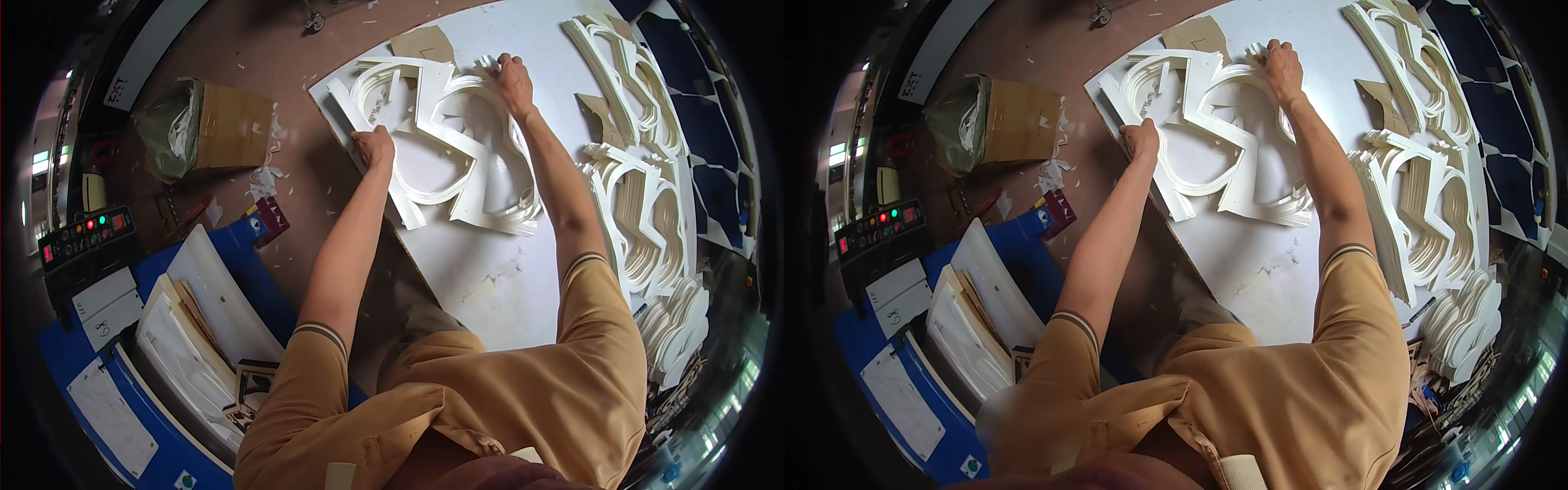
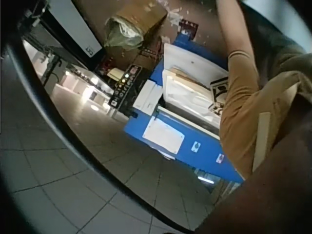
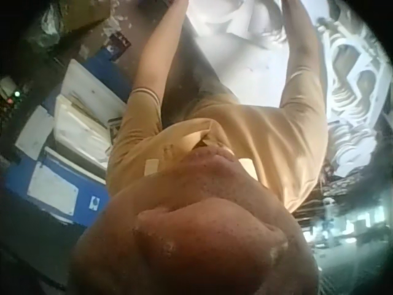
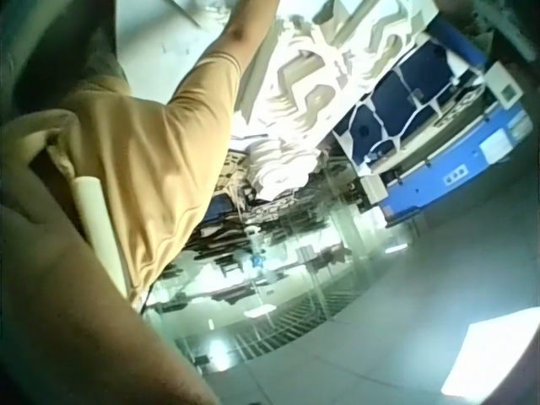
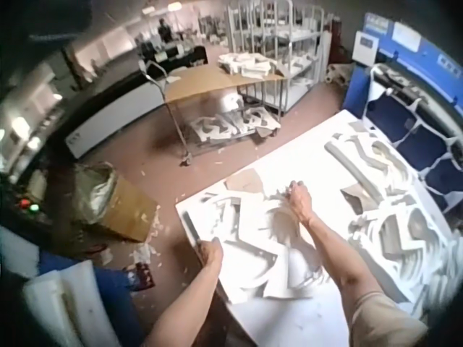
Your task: Cutting out patterns from material sheets using scissors and organizing the cut pieces in a factory or workshop setting.
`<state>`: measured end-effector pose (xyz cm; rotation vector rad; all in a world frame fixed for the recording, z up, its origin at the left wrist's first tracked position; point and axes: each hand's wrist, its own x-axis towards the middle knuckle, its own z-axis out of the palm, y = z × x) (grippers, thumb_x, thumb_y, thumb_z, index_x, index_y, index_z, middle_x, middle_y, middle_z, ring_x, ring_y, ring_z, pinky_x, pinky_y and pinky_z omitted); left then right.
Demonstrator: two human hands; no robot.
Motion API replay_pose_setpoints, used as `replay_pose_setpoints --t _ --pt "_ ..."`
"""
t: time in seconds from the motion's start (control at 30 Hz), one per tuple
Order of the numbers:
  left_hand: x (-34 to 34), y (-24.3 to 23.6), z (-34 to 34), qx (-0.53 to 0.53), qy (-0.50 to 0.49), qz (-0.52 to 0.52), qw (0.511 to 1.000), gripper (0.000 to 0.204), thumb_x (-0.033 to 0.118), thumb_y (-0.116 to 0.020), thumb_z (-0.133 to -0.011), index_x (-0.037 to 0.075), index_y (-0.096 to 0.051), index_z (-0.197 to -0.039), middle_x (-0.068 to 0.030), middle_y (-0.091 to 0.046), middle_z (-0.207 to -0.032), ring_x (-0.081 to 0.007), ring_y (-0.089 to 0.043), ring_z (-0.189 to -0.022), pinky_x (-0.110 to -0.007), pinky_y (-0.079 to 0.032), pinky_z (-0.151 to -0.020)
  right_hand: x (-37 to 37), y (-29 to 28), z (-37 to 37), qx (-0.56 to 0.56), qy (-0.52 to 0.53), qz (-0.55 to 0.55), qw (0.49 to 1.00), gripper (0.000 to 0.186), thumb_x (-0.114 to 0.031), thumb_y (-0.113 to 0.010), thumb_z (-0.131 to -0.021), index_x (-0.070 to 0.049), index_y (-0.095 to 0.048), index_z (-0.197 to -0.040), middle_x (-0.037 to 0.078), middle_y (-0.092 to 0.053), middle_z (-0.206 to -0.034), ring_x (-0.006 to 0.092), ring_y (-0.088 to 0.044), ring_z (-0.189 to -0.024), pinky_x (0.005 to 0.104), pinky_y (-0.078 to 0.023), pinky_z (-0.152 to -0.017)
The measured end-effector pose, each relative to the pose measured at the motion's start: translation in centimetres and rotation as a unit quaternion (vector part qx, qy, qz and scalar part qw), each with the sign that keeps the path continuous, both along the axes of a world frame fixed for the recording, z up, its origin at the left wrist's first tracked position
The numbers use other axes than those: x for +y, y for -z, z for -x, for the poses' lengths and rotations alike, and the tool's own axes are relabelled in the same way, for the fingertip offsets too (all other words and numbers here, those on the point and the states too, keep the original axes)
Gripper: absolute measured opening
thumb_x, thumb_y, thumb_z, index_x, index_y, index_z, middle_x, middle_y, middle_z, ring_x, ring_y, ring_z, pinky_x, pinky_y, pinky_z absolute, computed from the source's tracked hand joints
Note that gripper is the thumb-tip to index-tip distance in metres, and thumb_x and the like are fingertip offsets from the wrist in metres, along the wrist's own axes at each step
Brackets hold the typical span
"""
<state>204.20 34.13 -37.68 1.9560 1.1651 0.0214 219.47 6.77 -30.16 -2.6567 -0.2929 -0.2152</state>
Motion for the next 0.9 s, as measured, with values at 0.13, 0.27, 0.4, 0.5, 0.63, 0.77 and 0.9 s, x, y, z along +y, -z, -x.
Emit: replay_pose_setpoints --t 0.13,0.27,0.4,0.5,0.63,0.77,0.9 --pt "-1.1 -1.2 0.4 0.003 0.03 -0.011 0.999 0.054 0.028 -0.055 -0.09 -0.012 -0.04 -0.124 -0.0313 -0.054 -0.122 -0.0428 -0.059 -0.109 -0.05 -0.048 -0.097 -1.7 0.6 1.1 -0.114 0.029 -0.069 0.991 0.028 -0.019 -0.067 -0.09 0.003 -0.06 -0.108 0.022 -0.061 -0.099 0.0369 -0.063 -0.088 0.045 -0.053 -0.077" --pt "-0.8 -2.8 1.2 0.007 0.048 -0.028 0.998 0.058 0.028 -0.055 -0.09 -0.013 -0.038 -0.127 -0.0307 -0.053 -0.125 -0.0419 -0.058 -0.111 -0.049 -0.047 -0.099 -2.0 0.8 6.5 -0.075 0.004 -0.017 0.997 0.027 -0.019 -0.065 -0.092 0.002 -0.057 -0.108 0.021 -0.061 -0.1 0.0362 -0.063 -0.088 0.0446 -0.052 -0.077" --pt "-0.8 -2.4 1.1 -0.001 0.037 -0.017 0.999 0.063 0.031 -0.06 -0.088 -0.013 -0.039 -0.127 -0.0322 -0.052 -0.126 -0.0431 -0.058 -0.112 -0.049 -0.047 -0.099 -2.3 1.6 7.6 -0.03 0.007 0.033 0.999 0.025 -0.017 -0.063 -0.093 0.002 -0.056 -0.106 0.021 -0.061 -0.1 0.0357 -0.062 -0.086 0.0449 -0.052 -0.076" --pt "-0.9 -1.9 1.2 -0.009 0.019 -0.005 1.0 0.067 0.035 -0.064 -0.086 -0.013 -0.039 -0.125 -0.0338 -0.052 -0.127 -0.0445 -0.058 -0.113 -0.049 -0.048 -0.098 -2.6 2.0 7.7 0.005 0.016 0.063 0.998 0.022 -0.016 -0.062 -0.094 0.002 -0.055 -0.105 0.021 -0.061 -0.1 0.0355 -0.062 -0.085 0.0454 -0.052 -0.075" --pt "-0.6 -1.9 1.3 0.014 0.022 0.043 0.999 0.075 0.034 -0.071 -0.086 -0.011 -0.036 -0.135 -0.03 -0.047 -0.135 -0.0419 -0.052 -0.121 -0.049 -0.044 -0.103 -2.6 0.9 7.6 0.017 0.001 0.057 0.998 0.018 -0.014 -0.06 -0.095 0.001 -0.054 -0.103 0.019 -0.06 -0.098 0.035 -0.061 -0.082 0.0457 -0.051 -0.072" --pt "-3.4 -3.3 1.6 -0.097 0.079 -0.3 0.946 0.079 0.036 -0.077 -0.083 -0.008 -0.037 -0.135 -0.0286 -0.049 -0.134 -0.0416 -0.052 -0.123 -0.048 -0.044 -0.104 -3.9 0.8 7.2 0.031 -0.013 0.061 0.998 0.021 -0.018 -0.059 -0.097 0.0 -0.055 -0.108 0.017 -0.059 -0.097 0.0336 -0.061 -0.084 0.0443 -0.051 -0.075" --pt "-5.5 -5.1 -0.1 -0.221 0.209 -0.323 0.896 0.075 0.026 -0.079 -0.083 -0.002 -0.036 -0.139 -0.0265 -0.049 -0.136 -0.0401 -0.051 -0.125 -0.047 -0.042 -0.106 -3.6 0.7 7.3 -0.001 0.013 0.048 0.999 0.021 -0.019 -0.059 -0.097 -0.001 -0.055 -0.107 0.017 -0.059 -0.097 0.0331 -0.06 -0.084 0.0443 -0.051 -0.074"
